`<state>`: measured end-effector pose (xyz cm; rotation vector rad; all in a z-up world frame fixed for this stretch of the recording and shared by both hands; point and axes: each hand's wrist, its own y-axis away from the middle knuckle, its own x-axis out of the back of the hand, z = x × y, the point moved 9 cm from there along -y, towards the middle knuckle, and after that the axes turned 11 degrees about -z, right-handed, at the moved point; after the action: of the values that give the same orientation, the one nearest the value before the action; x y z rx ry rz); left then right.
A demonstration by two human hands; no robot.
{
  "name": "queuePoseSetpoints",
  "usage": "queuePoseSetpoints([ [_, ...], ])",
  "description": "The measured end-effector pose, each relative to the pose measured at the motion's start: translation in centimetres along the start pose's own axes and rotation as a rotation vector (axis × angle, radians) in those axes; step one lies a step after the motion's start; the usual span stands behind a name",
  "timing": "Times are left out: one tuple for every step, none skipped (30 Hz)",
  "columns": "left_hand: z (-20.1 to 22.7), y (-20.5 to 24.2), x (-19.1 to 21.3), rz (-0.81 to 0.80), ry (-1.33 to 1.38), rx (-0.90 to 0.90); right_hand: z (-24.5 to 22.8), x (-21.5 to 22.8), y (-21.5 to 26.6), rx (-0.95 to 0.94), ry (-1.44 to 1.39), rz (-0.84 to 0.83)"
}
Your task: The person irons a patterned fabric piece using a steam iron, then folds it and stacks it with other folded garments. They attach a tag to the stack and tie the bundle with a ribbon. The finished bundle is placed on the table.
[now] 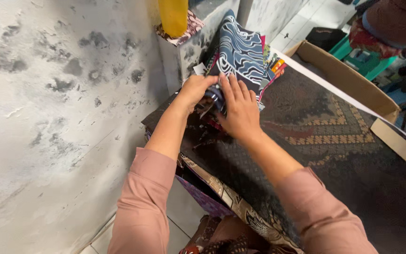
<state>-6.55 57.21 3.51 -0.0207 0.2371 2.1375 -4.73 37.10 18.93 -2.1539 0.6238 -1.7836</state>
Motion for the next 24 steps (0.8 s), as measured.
queuePoseSetpoints([
  [0.1,-0.4,-0.3,-0.024,0.097,-0.008,0.7,0.3,-1.3,-0.008,-0.049,-0.009],
  [1.1,0.2,0.8,0.107,-0.048,-0.098,2.8,-0.3,-2.3,-0.150,-0.059,-0.145],
  [2.2,1.4,2.1,0.246,-0.191,-0.193,5.0,-0.7,-2.9,-0.282,-0.071,-0.281],
  [3.4,2.7,3.4,0.386,-0.334,-0.287,7.1,-1.2,-3.0,-0.414,-0.082,-0.418],
  [3.1,3.7,4.5,0.445,-0.413,-0.253,7.5,0.1,-3.4,-0.370,-0.114,-0.311],
  [2.9,4.7,5.5,0.504,-0.493,-0.219,7.7,1.3,-3.6,-0.325,-0.146,-0.204],
  [3.4,5.2,6.0,0.565,-0.568,-0.198,7.9,3.1,-4.0,-0.273,-0.167,-0.090],
  [4.2,5.7,5.7,0.592,-0.614,-0.242,8.6,3.8,-4.2,-0.319,-0.171,-0.080],
  [4.7,6.4,5.2,0.618,-0.659,-0.280,8.9,4.3,-4.3,-0.367,-0.178,-0.075],
  [5.2,7.0,4.5,0.644,-0.704,-0.319,9.0,4.7,-4.2,-0.415,-0.185,-0.069],
  [4.5,6.7,3.7,0.559,-0.512,-0.286,8.7,5.0,-4.3,-0.418,-0.195,-0.089],
  [3.8,6.2,2.5,0.469,-0.322,-0.252,8.4,5.4,-4.3,-0.422,-0.206,-0.110],
  [2.9,5.8,0.9,0.374,-0.135,-0.211,8.1,5.7,-3.8,-0.430,-0.218,-0.134],
  [1.6,4.9,-2.0,0.148,0.210,-0.154,6.6,6.5,-3.3,-0.319,-0.157,-0.136],
  [0.8,4.5,-5.3,-0.081,0.550,-0.083,5.2,7.3,-2.1,-0.213,-0.095,-0.138],
  [0.7,4.7,-6.9,-0.158,0.682,-0.059,3.7,8.0,-0.3,-0.106,-0.033,-0.140],
  [0.8,4.7,-8.5,-0.239,0.815,-0.042,2.4,8.9,2.1,-0.023,-0.024,-0.147],
  [0.9,4.7,-10.2,-0.322,0.947,-0.022,1.0,9.8,5.0,0.060,-0.014,-0.155],
  [0.5,4.7,-11.3,-0.313,0.968,-0.012,-0.1,10.4,7.8,0.128,0.001,-0.206],
  [0.0,4.6,-12.5,-0.304,0.989,-0.003,-1.1,11.0,10.6,0.196,0.016,-0.257],
  [-0.8,4.6,-14.1,-0.300,1.008,0.014,-1.8,11.4,13.5,0.198,0.055,-0.313],
  [-1.5,4.6,-16.2,-0.339,0.968,0.019,-2.2,11.9,16.2,0.199,0.092,-0.370],
  [-2.5,4.7,-18.9,-0.385,0.923,0.035,-2.3,12.7,18.6,0.173,0.138,-0.394],
  [-3.5,4.8,-21.5,-0.432,0.879,0.049,-2.2,13.5,20.9,0.148,0.183,-0.418],
])
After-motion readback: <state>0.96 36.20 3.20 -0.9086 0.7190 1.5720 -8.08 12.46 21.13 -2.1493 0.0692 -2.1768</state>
